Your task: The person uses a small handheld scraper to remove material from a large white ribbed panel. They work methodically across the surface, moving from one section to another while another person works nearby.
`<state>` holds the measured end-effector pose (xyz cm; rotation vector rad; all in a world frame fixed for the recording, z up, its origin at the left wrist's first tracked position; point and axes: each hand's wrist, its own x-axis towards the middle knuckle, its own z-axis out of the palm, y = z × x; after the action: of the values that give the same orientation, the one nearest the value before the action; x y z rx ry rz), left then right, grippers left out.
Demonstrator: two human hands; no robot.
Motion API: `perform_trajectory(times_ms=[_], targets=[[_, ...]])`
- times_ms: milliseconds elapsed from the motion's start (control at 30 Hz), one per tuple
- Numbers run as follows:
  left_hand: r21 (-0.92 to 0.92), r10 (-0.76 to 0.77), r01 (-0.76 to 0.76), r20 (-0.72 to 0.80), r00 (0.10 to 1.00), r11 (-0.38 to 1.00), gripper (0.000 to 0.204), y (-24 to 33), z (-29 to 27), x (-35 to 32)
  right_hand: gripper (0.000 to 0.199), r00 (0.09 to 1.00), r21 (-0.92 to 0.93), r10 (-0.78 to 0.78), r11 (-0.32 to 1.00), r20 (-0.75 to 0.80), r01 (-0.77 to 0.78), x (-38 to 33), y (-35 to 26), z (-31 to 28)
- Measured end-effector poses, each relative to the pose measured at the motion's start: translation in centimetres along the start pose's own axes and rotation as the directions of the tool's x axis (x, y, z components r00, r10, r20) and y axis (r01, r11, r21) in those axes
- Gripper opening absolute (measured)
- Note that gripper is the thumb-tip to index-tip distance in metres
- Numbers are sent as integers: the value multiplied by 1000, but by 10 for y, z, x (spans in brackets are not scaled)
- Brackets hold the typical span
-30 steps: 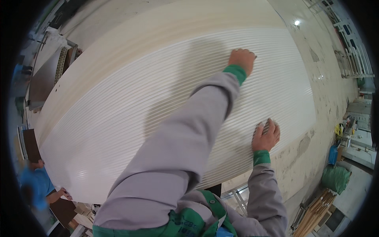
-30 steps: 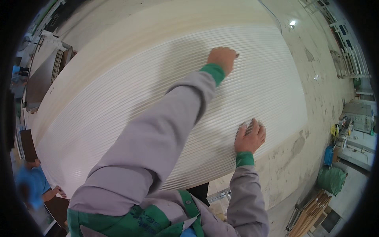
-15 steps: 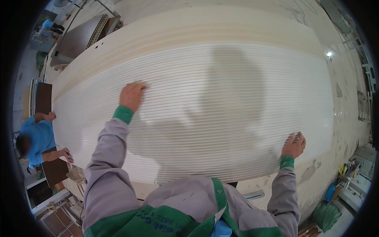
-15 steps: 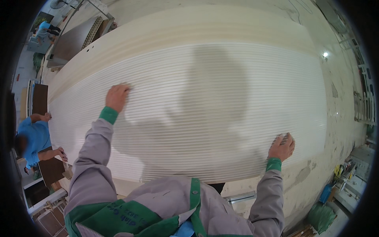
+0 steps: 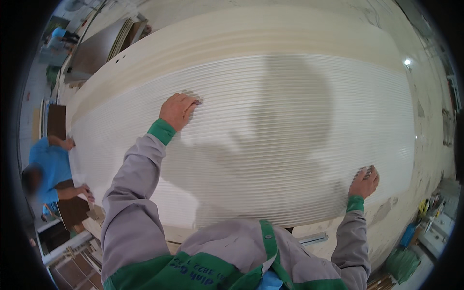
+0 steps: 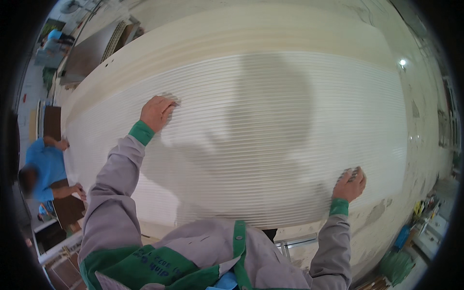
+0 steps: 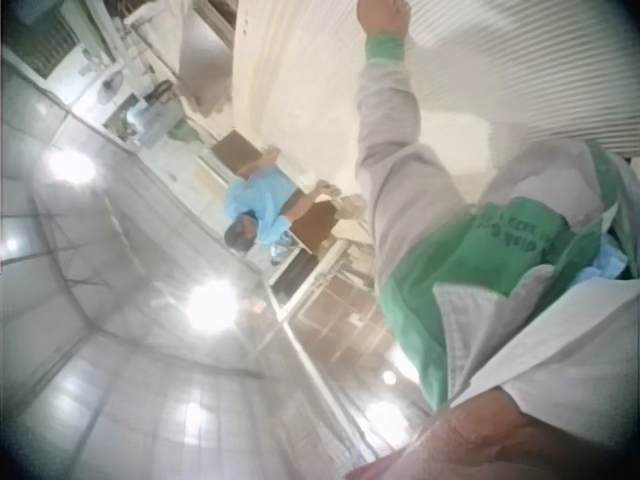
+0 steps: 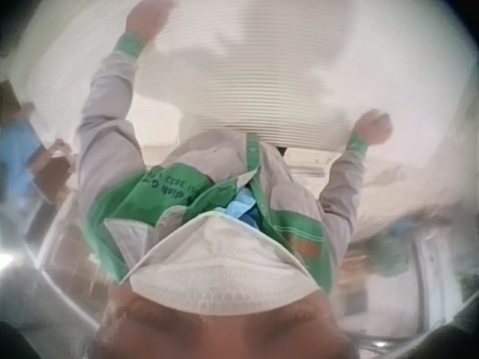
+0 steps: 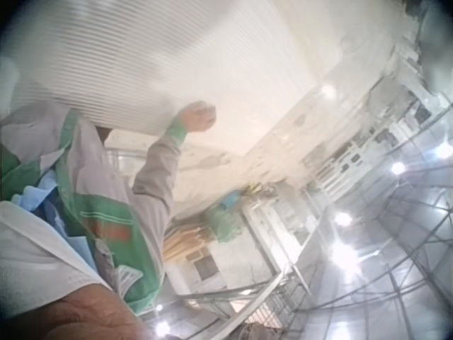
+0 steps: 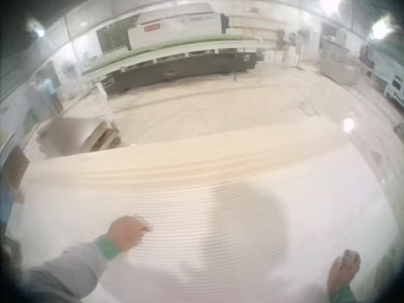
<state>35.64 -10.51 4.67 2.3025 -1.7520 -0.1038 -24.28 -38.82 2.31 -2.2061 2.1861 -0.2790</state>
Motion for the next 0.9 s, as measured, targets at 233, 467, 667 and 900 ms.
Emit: perform_trajectory(times_ms=[233, 467, 667, 900], targets=[[-179, 198, -224, -148, 969, 958, 11, 153, 66, 135, 53, 999, -26, -8, 1000, 34, 9, 2, 15, 5], [-211, 247, -261, -91, 965, 942, 17, 370, 158, 314, 55, 998, -2, 8, 1000, 56, -8, 4, 16, 8], [-245, 220, -225, -46, 974, 943, 22, 479, 170, 391, 53, 1000, 65, 2, 998, 6, -3, 4, 13, 3], [-147, 270, -270, -24, 963, 951, 20, 346, 146, 302, 51, 1000, 99, 7, 995, -16, -5, 1, 8, -5]])
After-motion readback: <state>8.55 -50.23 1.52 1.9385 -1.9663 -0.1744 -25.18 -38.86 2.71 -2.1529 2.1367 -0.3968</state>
